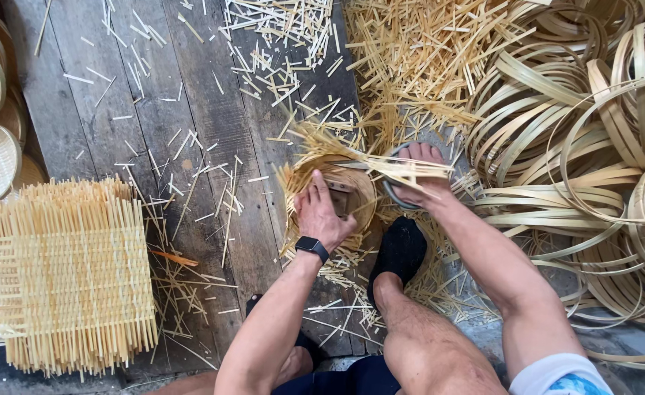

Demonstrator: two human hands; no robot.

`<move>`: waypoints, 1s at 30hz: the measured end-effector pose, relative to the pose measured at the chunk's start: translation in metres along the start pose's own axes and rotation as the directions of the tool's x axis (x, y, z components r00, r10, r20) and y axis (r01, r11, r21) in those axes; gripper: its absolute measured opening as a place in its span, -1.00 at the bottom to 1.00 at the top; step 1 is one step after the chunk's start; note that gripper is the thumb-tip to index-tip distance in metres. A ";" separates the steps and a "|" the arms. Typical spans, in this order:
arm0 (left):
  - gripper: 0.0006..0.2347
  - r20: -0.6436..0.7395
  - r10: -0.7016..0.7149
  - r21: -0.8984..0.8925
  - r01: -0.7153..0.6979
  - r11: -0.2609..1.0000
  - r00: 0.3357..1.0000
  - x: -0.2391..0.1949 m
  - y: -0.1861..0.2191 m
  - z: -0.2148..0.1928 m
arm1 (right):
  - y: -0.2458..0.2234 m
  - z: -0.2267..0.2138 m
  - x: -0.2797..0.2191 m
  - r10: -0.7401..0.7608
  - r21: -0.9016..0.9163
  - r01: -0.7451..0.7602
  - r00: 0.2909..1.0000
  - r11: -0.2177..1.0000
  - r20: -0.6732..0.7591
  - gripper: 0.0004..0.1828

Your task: The person trims the edges of a woven bamboo basket using shears. They repeatedly place a woven mat over the basket, trim the excess strands, and remove the mat to continue the process.

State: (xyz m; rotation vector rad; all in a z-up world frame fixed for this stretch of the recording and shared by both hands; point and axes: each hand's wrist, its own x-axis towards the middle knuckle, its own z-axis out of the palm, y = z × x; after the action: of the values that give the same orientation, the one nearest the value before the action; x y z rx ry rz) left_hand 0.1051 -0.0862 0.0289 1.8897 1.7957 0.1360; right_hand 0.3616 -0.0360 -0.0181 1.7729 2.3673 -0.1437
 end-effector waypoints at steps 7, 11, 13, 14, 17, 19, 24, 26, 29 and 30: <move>0.15 0.095 0.161 -0.015 -0.160 0.987 0.982 0.009 -0.021 -0.018 | 0.012 0.025 0.000 0.037 0.026 -0.047 0.952 0.999 0.304 -0.79; 0.12 0.076 0.211 -0.065 -0.206 0.976 0.975 0.011 -0.032 -0.023 | 0.017 0.031 0.002 0.096 0.468 -0.421 0.814 0.777 0.573 -0.82; 0.12 0.099 0.188 -0.078 -0.181 0.980 0.977 0.011 -0.033 -0.021 | 0.008 0.027 0.004 0.030 0.440 -0.571 0.633 0.693 0.774 -0.58; 0.13 0.090 0.187 -0.095 -0.178 0.979 0.978 0.009 -0.034 -0.020 | 0.005 0.023 0.002 0.063 0.452 -0.462 0.749 0.763 0.659 -0.66; 0.13 0.063 0.195 -0.120 -0.187 0.975 0.979 0.009 -0.035 -0.017 | -0.003 0.006 -0.004 0.063 0.351 -0.136 0.975 0.927 0.213 -0.69; 0.13 0.051 0.198 -0.108 -0.192 0.975 0.979 0.008 -0.036 -0.013 | -0.009 -0.004 -0.012 -0.027 0.180 0.045 0.994 0.983 -0.103 -0.55; 0.11 0.092 0.292 -0.107 -0.282 0.953 0.952 0.011 -0.042 -0.015 | -0.029 -0.020 -0.014 0.140 0.072 -0.161 0.963 0.984 0.230 -0.62; 0.11 0.114 0.303 -0.094 -0.293 0.951 0.946 0.013 -0.043 -0.018 | -0.024 -0.023 -0.012 0.137 0.050 -0.168 0.914 0.984 0.381 -0.63; 0.10 0.150 0.312 -0.068 -0.305 0.950 0.938 0.011 -0.044 -0.025 | -0.010 -0.024 -0.012 0.085 0.005 -0.097 0.895 0.995 0.438 -0.64; 0.10 0.156 0.321 -0.083 -0.311 0.947 0.934 0.011 -0.043 -0.027 | -0.007 -0.024 -0.012 0.067 -0.015 -0.067 0.901 0.998 0.428 -0.64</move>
State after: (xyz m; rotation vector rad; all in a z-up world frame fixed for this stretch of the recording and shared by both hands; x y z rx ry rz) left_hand 0.0561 -0.0685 0.0298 2.0713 1.3547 0.1363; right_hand 0.3561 -0.0447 0.0074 1.6173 1.9895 -0.4725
